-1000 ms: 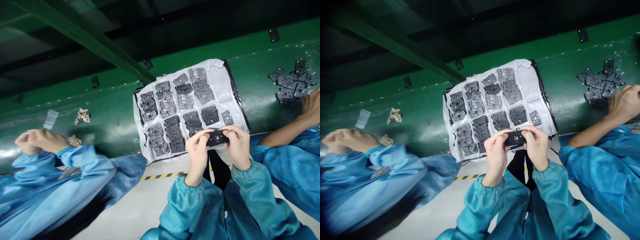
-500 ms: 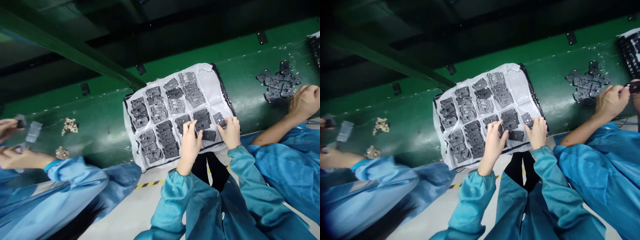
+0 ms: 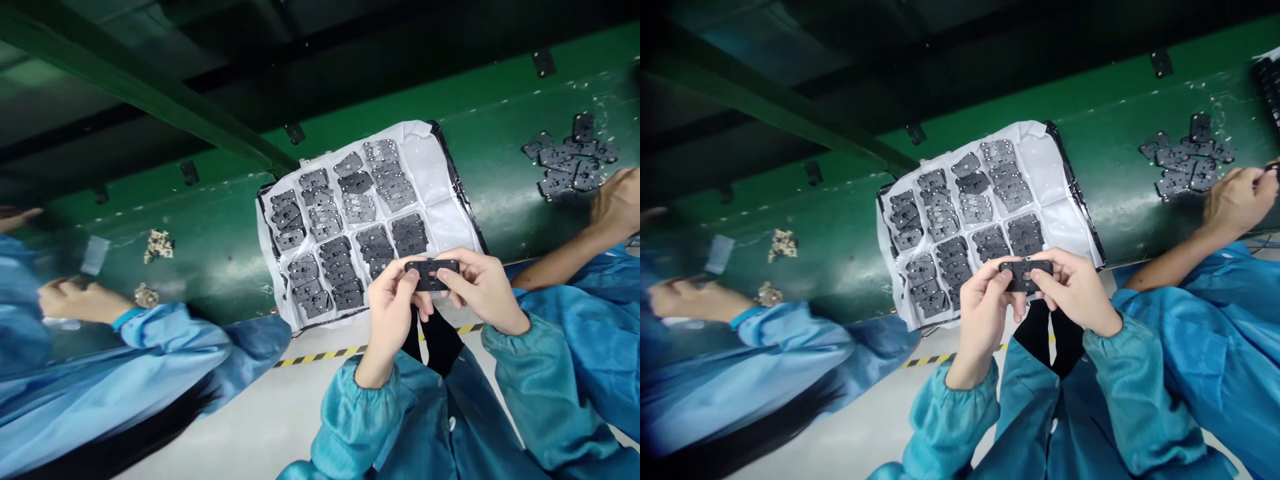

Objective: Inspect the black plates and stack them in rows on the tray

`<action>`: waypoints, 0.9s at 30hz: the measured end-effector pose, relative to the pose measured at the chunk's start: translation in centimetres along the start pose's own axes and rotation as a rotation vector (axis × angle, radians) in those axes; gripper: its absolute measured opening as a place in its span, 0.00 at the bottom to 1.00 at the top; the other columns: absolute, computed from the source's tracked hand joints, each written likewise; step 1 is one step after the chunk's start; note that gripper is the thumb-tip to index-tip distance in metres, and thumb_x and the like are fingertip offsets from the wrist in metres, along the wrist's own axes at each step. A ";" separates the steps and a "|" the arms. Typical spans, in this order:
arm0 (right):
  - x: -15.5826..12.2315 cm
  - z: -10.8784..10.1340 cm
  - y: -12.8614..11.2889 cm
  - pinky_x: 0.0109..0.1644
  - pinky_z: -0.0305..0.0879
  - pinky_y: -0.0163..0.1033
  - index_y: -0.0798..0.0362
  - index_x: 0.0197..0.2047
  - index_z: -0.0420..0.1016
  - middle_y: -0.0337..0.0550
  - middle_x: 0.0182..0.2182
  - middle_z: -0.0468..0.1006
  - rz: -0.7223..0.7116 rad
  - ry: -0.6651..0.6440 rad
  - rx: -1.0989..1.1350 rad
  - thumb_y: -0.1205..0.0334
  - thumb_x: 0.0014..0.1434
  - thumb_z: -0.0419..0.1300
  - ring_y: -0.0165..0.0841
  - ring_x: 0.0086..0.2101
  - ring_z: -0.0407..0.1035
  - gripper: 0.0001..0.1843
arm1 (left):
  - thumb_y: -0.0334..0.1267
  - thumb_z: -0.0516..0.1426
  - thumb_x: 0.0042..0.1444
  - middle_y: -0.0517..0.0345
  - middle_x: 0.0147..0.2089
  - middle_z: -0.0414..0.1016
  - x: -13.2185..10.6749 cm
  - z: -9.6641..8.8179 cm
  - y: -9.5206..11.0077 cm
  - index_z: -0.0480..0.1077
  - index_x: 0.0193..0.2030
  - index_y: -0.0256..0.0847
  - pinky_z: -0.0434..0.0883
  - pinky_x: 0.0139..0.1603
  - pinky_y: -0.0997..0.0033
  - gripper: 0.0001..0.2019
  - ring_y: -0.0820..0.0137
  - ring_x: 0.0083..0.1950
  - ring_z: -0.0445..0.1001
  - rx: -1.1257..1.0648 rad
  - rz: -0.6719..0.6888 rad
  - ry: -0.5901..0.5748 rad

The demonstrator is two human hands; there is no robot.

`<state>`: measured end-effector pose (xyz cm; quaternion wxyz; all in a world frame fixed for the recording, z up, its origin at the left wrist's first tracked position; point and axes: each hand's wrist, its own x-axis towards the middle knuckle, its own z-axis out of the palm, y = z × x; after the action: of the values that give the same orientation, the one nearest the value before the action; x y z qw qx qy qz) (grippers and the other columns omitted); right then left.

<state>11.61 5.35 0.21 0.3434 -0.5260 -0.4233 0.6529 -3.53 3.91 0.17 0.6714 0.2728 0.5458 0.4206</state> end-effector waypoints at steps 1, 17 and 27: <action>0.0 0.3 0.2 0.18 0.57 0.28 0.56 0.43 0.74 0.31 0.18 0.69 0.002 0.005 0.027 0.57 0.61 0.61 0.23 0.14 0.62 0.12 | 0.45 0.56 0.61 0.65 0.20 0.69 -0.1 0.0 0.0 0.72 0.46 0.38 0.64 0.13 0.79 0.14 0.76 0.14 0.67 -0.022 -0.002 0.025; -0.3 3.0 4.8 0.18 0.55 0.31 0.55 0.33 0.80 0.37 0.18 0.71 0.105 0.221 0.156 0.61 0.56 0.54 0.28 0.17 0.64 0.13 | 0.34 0.57 0.52 0.57 0.30 0.80 -0.5 -0.9 -4.2 0.81 0.31 0.38 0.70 0.31 0.76 0.10 0.71 0.31 0.74 0.088 0.115 0.452; 3.2 -1.4 5.9 0.26 0.62 0.37 0.52 0.33 0.75 0.44 0.26 0.74 -0.132 0.315 -0.474 0.57 0.57 0.56 0.35 0.25 0.68 0.09 | 0.43 0.53 0.61 0.46 0.53 0.76 -5.3 -8.8 -3.9 0.77 0.45 0.40 0.69 0.59 0.56 0.14 0.58 0.59 0.71 0.723 0.186 0.270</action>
<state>12.27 6.06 -6.57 0.3141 -0.6578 -0.5386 0.4226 -11.18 -3.45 -2.65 0.4135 0.4821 0.7149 0.2924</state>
